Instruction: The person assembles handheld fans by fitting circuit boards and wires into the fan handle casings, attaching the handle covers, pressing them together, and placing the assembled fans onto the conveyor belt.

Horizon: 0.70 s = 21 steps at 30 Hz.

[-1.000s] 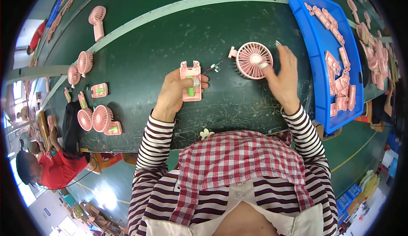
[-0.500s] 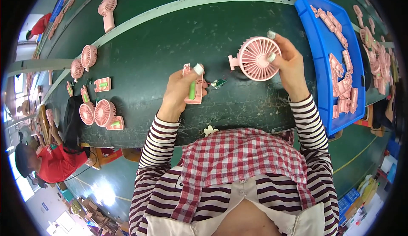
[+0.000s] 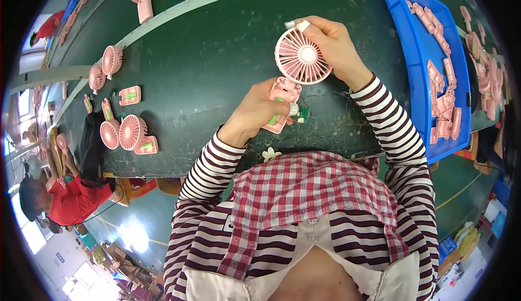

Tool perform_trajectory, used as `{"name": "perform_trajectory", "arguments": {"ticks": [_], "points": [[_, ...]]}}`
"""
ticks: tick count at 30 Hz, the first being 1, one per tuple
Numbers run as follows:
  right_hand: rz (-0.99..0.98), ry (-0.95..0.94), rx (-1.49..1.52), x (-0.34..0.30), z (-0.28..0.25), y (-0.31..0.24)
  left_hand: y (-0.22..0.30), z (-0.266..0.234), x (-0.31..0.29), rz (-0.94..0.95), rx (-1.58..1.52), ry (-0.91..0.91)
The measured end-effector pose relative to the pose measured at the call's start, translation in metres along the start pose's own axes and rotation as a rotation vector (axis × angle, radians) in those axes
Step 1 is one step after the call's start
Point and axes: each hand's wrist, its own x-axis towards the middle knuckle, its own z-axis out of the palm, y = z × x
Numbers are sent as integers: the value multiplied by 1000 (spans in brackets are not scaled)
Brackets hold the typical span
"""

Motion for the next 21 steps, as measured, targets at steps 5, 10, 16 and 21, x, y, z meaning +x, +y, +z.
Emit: {"name": "perform_trajectory", "arguments": {"ticks": [5, 10, 16, 21], "points": [[-27, 31, -74, 3, -5, 3, 3, 2, -2, 83, 6, -10], [-63, 38, -121, 1, -5, 6, -3, 1, 7, 147, 95, 2], [-49, 29, -76, 3, -5, 0, -8, 5, 14, 329, 341, 76], [-76, 21, -297, 10, -3, -4, -14, 8, 15, 391, 281, 196]]}}
